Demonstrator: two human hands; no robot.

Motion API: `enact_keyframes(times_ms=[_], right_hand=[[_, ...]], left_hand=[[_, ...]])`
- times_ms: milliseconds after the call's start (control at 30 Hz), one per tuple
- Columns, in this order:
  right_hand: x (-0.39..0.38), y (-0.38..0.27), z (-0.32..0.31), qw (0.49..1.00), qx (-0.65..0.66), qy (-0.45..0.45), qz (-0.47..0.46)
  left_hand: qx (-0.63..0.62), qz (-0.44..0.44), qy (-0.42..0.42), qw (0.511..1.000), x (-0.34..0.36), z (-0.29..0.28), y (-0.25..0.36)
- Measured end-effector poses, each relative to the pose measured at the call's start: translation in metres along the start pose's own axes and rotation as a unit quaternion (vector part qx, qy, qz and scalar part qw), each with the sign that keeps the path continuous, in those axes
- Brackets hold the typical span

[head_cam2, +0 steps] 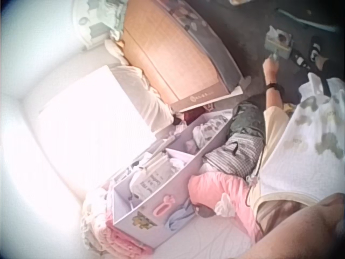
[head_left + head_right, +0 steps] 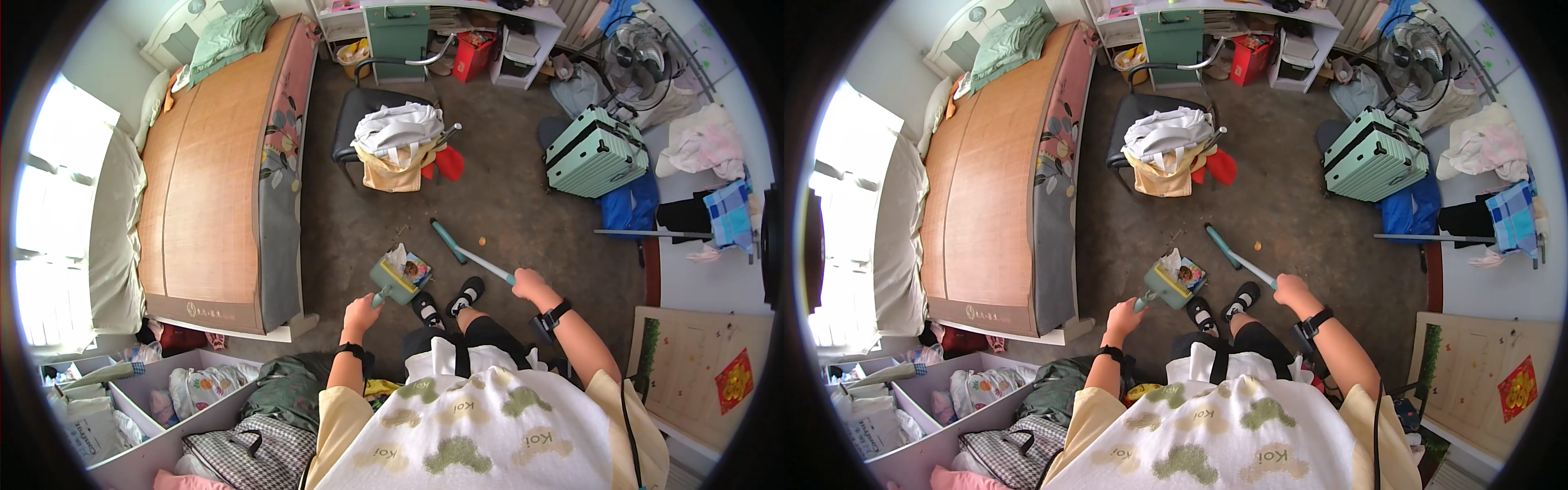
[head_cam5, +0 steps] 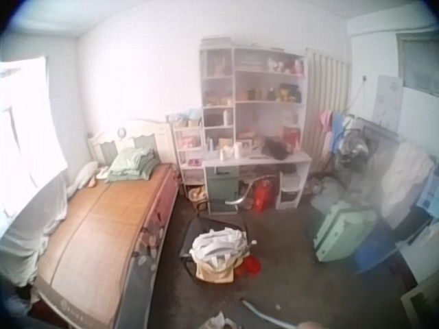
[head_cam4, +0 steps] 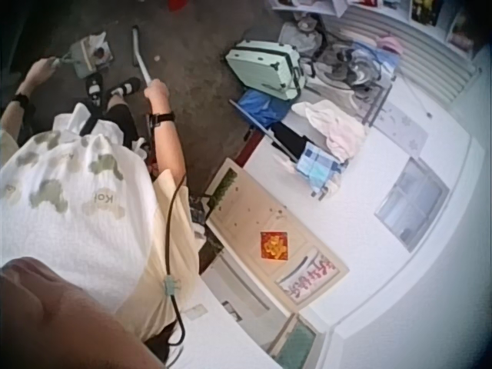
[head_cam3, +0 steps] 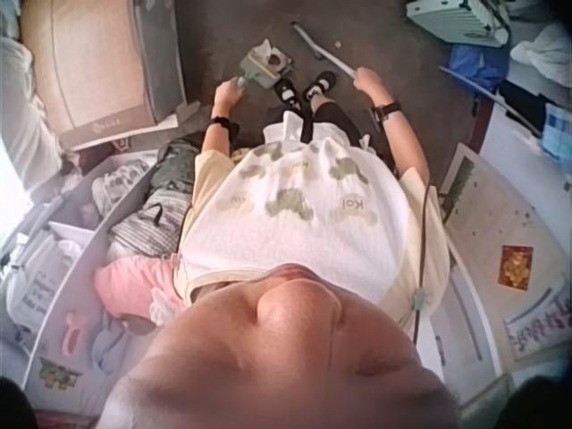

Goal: The person sweeps the floor of a room with a broom and dustpan, collecting debris into a plastic bag.

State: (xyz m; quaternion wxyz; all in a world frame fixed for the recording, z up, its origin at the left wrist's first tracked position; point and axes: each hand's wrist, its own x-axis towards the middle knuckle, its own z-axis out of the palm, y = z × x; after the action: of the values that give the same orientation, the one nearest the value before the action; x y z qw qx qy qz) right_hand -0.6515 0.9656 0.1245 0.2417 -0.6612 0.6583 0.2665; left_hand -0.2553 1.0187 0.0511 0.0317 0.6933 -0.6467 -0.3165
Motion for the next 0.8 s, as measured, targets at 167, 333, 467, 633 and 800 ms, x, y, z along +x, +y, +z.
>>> enact_keyframes(times_ms=[167,333,467,633,800], right_hand=[[0.01,0.037,0.0,0.866,0.448,-0.166,0.147],[0.004,0.063,-0.007,0.773,0.577,-0.199,0.175],[0.005,0.086,-0.008,0.752,0.608,-0.184,0.177],[0.008,0.114,-0.021,0.74,0.63,-0.115,0.204],[0.025,0.175,-0.029,0.748,0.623,-0.105,0.202]], left_hand=[[-0.01,0.006,0.03,0.999,-0.02,0.014,-0.01],[-0.025,-0.006,0.04,0.999,-0.052,0.01,0.002],[-0.051,-0.004,0.039,0.998,-0.053,0.005,0.025],[-0.047,0.026,0.013,0.998,-0.018,-0.002,0.072],[-0.039,0.043,-0.017,0.998,0.034,-0.016,0.135]])
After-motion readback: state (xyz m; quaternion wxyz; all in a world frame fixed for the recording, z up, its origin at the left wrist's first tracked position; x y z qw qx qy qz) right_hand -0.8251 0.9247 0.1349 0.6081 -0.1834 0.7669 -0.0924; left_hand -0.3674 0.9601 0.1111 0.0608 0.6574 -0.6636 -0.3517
